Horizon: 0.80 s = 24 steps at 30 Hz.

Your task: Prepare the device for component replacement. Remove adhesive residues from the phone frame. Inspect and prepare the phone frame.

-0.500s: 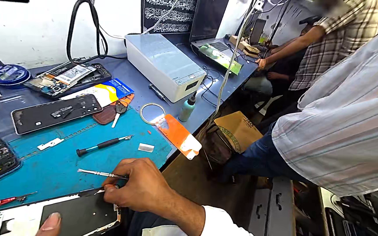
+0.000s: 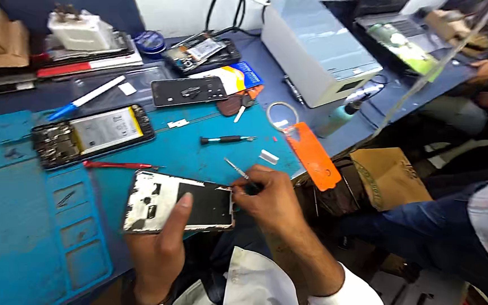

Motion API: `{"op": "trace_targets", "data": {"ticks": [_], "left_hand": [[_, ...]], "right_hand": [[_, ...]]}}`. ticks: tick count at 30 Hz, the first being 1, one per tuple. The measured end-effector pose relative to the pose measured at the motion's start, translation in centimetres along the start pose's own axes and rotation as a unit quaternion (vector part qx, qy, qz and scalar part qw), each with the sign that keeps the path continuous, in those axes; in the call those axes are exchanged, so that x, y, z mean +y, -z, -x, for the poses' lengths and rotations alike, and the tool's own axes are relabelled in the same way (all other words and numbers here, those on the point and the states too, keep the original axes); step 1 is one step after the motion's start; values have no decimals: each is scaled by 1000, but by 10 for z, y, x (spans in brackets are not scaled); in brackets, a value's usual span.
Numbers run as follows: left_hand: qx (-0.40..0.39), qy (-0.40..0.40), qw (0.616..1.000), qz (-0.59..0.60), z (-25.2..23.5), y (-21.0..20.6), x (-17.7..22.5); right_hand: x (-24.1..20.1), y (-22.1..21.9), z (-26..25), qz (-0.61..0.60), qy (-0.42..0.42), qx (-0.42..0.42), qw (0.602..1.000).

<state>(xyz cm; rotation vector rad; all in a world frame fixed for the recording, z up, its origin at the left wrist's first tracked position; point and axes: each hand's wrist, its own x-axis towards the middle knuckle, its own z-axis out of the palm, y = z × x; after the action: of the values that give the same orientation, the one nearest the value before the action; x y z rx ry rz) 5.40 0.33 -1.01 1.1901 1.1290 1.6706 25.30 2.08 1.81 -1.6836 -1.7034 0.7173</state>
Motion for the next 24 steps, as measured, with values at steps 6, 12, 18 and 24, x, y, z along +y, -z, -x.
{"op": "trace_targets", "data": {"ticks": [6, 12, 18, 24], "left_hand": [[1, 6, 1000, 4, 0, -4, 5], [-2, 12, 1000, 3, -1, -5, 5], [-10, 62, 998, 14, -7, -5, 10], [-20, 183, 983, 13, -20, -2, 24]], "right_hand": [[5, 8, -6, -61, -32, -13, 997], [5, 15, -6, -201, -64, 3, 978], [16, 33, -4, -152, -54, 86, 983], [30, 48, 12, -335, 19, 148, 930]]}}
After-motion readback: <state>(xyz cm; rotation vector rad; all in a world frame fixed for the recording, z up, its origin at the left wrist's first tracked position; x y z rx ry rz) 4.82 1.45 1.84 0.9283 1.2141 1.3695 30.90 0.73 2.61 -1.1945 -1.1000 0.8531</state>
